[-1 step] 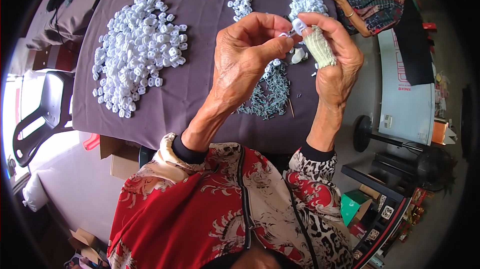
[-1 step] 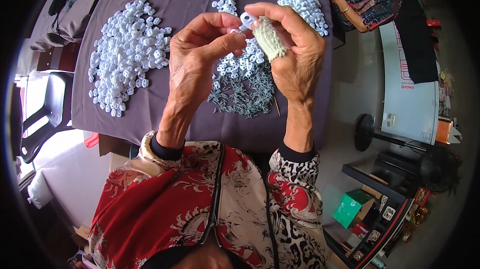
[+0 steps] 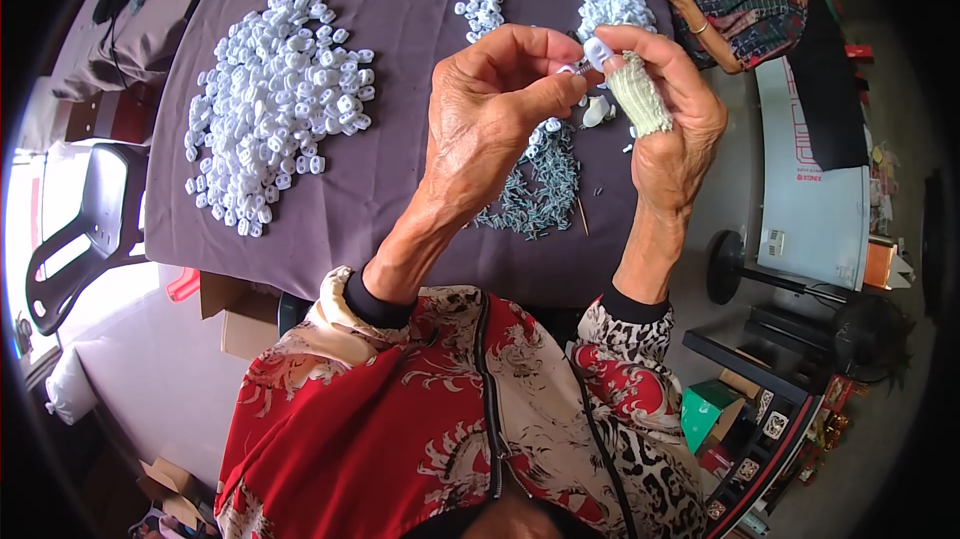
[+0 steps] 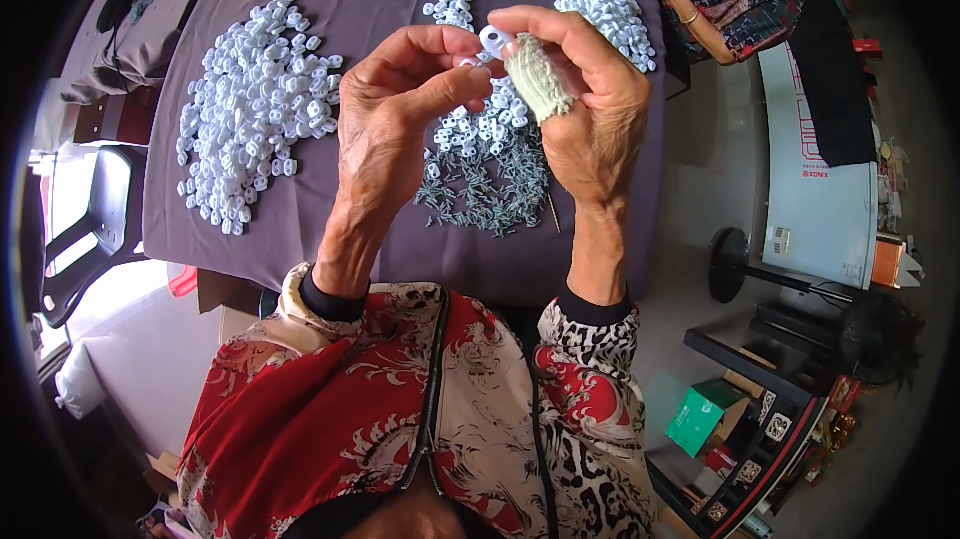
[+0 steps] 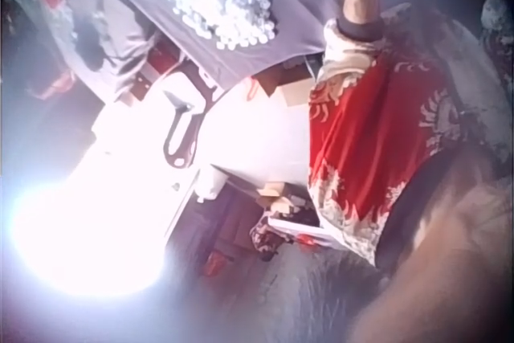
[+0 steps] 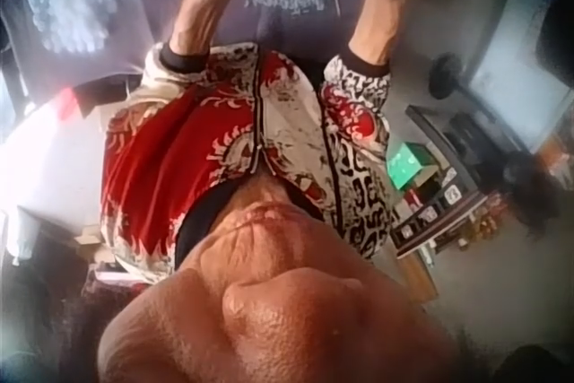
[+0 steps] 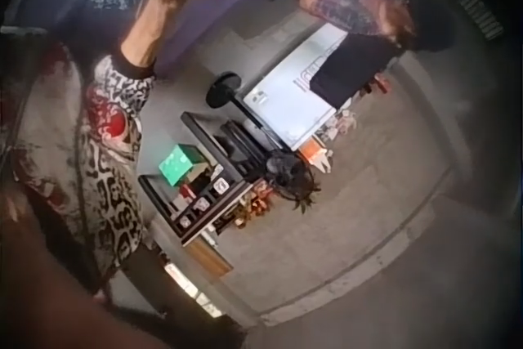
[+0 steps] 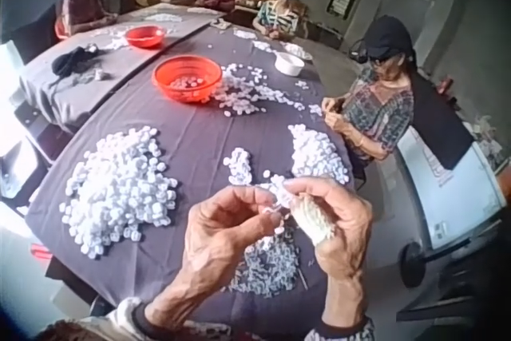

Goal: The person assembles plastic cord locks by inserting springs into the plastic stoppers by hand.

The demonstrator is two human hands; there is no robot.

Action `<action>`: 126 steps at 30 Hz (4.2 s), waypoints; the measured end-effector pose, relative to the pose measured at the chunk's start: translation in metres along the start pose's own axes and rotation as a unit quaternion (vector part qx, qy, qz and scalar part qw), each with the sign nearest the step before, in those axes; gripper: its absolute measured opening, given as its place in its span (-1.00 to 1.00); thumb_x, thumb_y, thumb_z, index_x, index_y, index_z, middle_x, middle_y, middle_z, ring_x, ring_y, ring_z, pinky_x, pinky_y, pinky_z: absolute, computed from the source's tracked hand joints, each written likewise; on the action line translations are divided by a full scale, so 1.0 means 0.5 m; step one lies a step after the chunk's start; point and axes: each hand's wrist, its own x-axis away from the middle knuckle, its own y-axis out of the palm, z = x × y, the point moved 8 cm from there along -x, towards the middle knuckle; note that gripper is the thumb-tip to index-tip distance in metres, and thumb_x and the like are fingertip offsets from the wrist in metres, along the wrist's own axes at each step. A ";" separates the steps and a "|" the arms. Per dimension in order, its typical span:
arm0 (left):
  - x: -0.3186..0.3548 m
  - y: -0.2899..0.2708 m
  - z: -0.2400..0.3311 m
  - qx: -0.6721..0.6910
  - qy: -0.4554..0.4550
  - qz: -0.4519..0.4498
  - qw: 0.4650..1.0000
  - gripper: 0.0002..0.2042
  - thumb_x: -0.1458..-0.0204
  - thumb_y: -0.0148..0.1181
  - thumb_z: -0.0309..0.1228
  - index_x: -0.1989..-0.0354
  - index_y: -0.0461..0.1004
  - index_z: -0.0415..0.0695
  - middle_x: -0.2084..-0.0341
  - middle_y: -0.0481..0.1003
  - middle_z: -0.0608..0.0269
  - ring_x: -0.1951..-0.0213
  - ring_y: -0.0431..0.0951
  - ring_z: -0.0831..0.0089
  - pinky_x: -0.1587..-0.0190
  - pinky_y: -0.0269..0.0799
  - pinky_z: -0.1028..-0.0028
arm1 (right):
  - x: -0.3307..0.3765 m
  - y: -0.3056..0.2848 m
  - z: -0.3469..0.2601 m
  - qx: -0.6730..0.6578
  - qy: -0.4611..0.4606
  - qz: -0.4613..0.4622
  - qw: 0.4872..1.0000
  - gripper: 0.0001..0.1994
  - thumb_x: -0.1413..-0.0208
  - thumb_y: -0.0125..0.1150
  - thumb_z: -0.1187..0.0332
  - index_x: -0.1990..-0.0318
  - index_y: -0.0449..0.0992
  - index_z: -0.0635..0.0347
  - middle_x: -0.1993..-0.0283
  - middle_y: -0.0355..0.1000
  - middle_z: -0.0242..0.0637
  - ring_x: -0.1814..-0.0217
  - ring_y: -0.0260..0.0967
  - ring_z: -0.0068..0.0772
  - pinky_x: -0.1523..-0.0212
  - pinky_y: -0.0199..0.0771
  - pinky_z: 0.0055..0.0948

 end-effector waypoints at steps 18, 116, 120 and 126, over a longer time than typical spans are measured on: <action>-0.004 -0.001 -0.006 0.010 -0.014 0.007 1.000 -0.80 0.18 0.13 -0.63 0.31 0.40 -0.34 0.56 0.44 0.29 0.52 0.41 0.62 0.42 0.35 0.65 | 0.003 0.003 -0.015 0.102 -0.058 -0.009 0.993 -0.71 0.20 -0.02 0.71 0.26 0.48 0.29 0.36 0.43 -0.31 0.38 0.38 -0.58 0.32 0.35 -0.66; -0.012 -0.014 -0.033 -0.028 -0.036 -0.010 0.999 -0.86 0.08 0.17 -0.46 0.41 0.47 -0.31 0.59 0.49 0.19 0.53 0.48 0.52 0.39 0.39 0.58 | 0.016 -0.002 0.046 0.030 0.068 0.038 0.997 -0.82 0.11 0.05 0.58 0.29 0.47 0.40 0.38 0.43 -0.31 0.36 0.32 -0.64 0.25 0.29 -0.68; -0.010 -0.012 -0.032 -0.032 -0.028 -0.003 0.999 -0.85 0.07 0.16 -0.47 0.41 0.47 -0.32 0.58 0.49 0.19 0.52 0.48 0.52 0.38 0.39 0.58 | 0.020 -0.004 0.042 0.035 0.073 0.071 0.994 -0.81 0.11 0.01 0.59 0.29 0.46 0.42 0.38 0.42 -0.29 0.35 0.32 -0.62 0.23 0.29 -0.66; -0.008 -0.013 -0.031 -0.010 -0.022 -0.002 1.000 -0.84 0.07 0.16 -0.46 0.39 0.46 -0.33 0.57 0.48 0.19 0.52 0.48 0.51 0.38 0.39 0.58 | 0.018 0.001 0.040 0.022 0.077 0.058 0.995 -0.77 0.14 -0.10 0.65 0.30 0.45 0.44 0.36 0.41 -0.26 0.33 0.32 -0.60 0.21 0.29 -0.65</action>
